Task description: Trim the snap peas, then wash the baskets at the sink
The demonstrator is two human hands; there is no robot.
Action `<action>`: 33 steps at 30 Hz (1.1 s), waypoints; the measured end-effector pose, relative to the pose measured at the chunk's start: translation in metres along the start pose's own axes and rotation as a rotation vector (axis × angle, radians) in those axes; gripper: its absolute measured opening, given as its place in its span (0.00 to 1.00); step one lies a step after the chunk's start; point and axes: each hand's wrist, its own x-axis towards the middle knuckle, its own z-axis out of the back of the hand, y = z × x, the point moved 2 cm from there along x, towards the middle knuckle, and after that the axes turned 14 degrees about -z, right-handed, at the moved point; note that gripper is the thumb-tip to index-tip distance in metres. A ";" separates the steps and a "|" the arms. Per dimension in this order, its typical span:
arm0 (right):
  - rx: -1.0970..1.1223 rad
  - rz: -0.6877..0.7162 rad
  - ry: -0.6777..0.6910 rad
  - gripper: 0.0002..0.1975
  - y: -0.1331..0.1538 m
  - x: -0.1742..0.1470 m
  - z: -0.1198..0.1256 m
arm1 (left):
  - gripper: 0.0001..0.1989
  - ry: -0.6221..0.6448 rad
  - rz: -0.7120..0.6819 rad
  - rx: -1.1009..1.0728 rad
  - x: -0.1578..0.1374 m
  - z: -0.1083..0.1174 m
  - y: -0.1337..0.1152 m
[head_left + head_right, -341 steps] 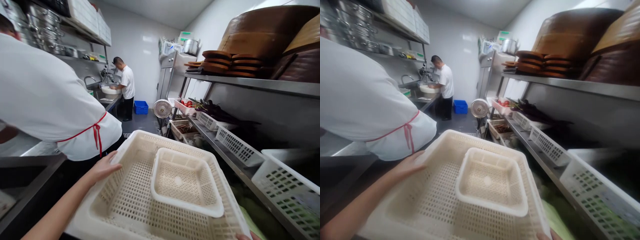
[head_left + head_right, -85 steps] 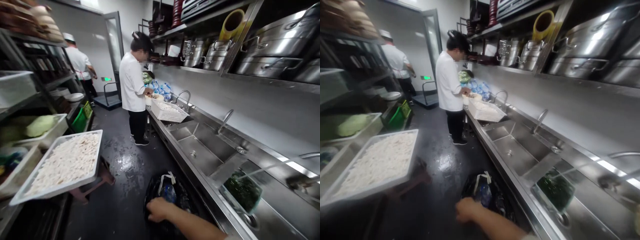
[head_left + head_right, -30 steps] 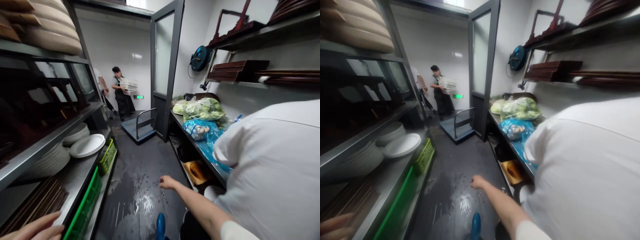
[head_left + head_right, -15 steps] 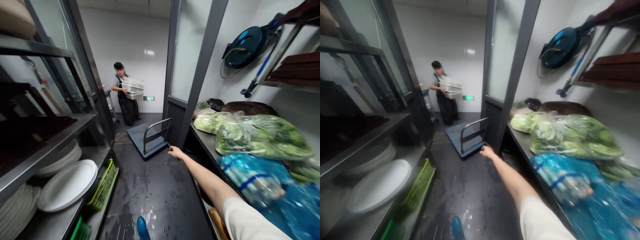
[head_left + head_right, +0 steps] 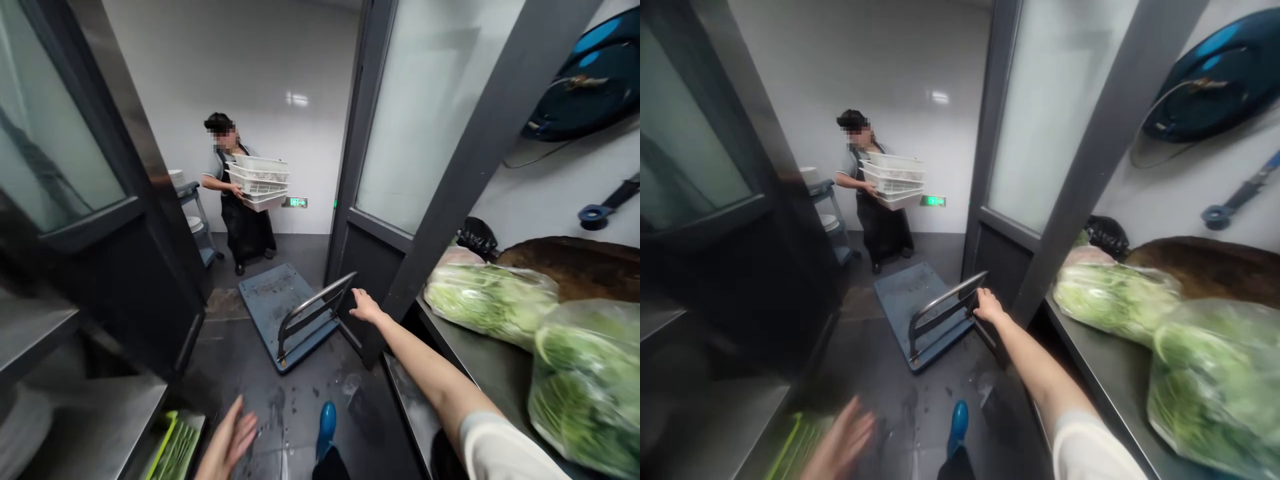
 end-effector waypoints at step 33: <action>-0.423 0.472 0.181 0.13 0.163 0.423 -0.023 | 0.10 -0.206 0.190 -0.309 0.345 -0.329 -0.150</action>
